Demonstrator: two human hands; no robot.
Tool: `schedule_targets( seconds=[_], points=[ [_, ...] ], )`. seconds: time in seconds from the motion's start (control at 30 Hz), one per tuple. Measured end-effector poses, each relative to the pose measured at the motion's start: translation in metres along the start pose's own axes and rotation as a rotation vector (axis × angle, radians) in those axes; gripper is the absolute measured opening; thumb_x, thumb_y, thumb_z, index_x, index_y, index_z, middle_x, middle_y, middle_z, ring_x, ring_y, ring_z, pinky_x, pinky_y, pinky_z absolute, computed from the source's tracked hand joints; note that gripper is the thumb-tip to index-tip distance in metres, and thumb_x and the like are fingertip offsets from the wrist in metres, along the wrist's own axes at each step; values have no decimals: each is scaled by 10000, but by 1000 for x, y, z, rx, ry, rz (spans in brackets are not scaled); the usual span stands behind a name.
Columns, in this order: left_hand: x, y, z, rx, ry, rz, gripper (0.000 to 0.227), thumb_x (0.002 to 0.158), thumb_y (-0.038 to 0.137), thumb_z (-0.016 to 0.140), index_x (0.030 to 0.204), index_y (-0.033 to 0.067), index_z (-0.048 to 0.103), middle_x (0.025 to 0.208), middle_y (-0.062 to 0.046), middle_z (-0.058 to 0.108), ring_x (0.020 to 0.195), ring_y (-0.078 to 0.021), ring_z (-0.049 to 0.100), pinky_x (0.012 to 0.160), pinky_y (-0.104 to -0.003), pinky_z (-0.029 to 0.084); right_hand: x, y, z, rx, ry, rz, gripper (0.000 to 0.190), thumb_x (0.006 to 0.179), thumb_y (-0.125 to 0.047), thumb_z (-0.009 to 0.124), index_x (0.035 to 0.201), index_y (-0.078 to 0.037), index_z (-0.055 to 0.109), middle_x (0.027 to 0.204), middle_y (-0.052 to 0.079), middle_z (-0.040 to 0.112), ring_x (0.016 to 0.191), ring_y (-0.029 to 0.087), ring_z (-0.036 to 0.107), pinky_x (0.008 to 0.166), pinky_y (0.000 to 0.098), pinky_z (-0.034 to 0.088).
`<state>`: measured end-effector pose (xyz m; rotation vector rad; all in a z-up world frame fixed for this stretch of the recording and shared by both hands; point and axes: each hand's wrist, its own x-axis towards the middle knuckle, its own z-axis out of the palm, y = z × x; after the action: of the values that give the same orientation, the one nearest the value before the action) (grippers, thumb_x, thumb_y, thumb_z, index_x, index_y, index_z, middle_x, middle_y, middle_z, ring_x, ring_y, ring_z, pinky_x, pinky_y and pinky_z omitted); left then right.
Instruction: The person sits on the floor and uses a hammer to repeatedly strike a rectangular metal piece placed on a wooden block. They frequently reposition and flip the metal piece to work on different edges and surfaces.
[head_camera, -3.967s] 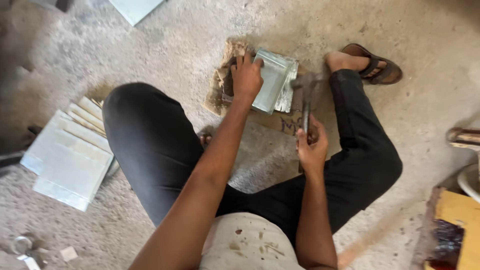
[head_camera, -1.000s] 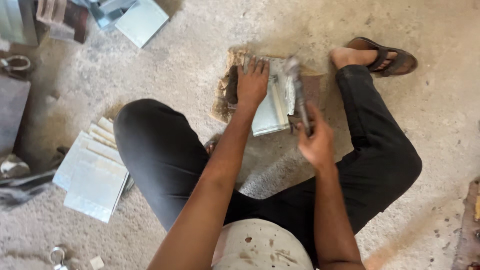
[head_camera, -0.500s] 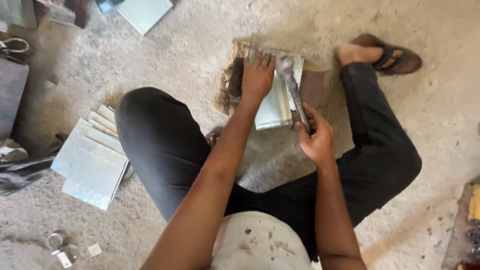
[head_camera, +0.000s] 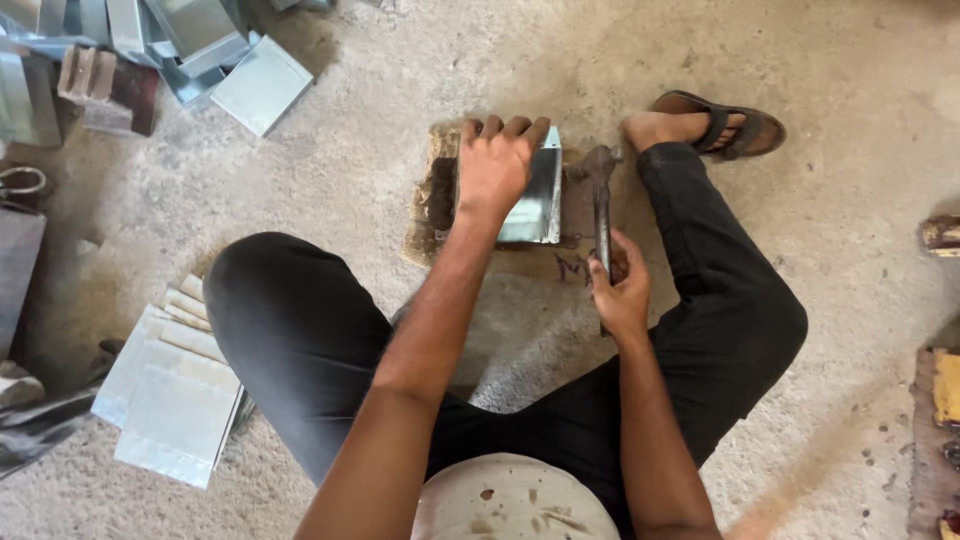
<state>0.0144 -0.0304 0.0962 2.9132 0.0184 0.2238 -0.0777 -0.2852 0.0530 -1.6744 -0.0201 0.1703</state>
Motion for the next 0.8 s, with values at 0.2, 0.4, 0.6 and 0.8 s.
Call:
schedule_targets(
  seconds=[0.2, 0.4, 0.6, 0.8],
  points=[
    [-6, 27, -34, 228, 75, -36, 361, 930, 12, 537, 1265, 113, 627, 1191, -98, 712, 1124, -229, 662, 959, -543, 492, -28, -120, -7, 32, 87, -295, 506, 1031, -28, 672, 1499, 4, 481, 1020, 101, 693, 614, 62, 579, 486, 211, 457],
    [-9, 32, -21, 324, 34, 59, 346, 901, 57, 547, 1235, 68, 635, 1144, -140, 714, 1074, -238, 666, 956, -489, 495, -36, -184, -18, -1, 190, -812, 587, 1101, -35, 612, 1613, -81, 329, 975, 143, 664, 505, 46, 554, 499, 243, 466],
    [0, 29, -1, 244, 14, 5, 199, 928, 56, 551, 1095, 76, 658, 1076, -117, 718, 1005, -228, 675, 947, -490, 496, -27, -180, -21, -302, 247, -886, 586, 1071, -34, 603, 1610, -57, 372, 987, 149, 637, 542, 131, 569, 500, 244, 423],
    [10, 31, -4, 245, -28, -13, 157, 954, 70, 570, 1080, 73, 664, 1053, -119, 722, 970, -231, 679, 934, -506, 492, -8, -154, -2, -742, -111, -227, 643, 967, -14, 724, 1572, -1, 506, 918, 194, 657, 721, 264, 604, 667, 287, 485]
  ],
)
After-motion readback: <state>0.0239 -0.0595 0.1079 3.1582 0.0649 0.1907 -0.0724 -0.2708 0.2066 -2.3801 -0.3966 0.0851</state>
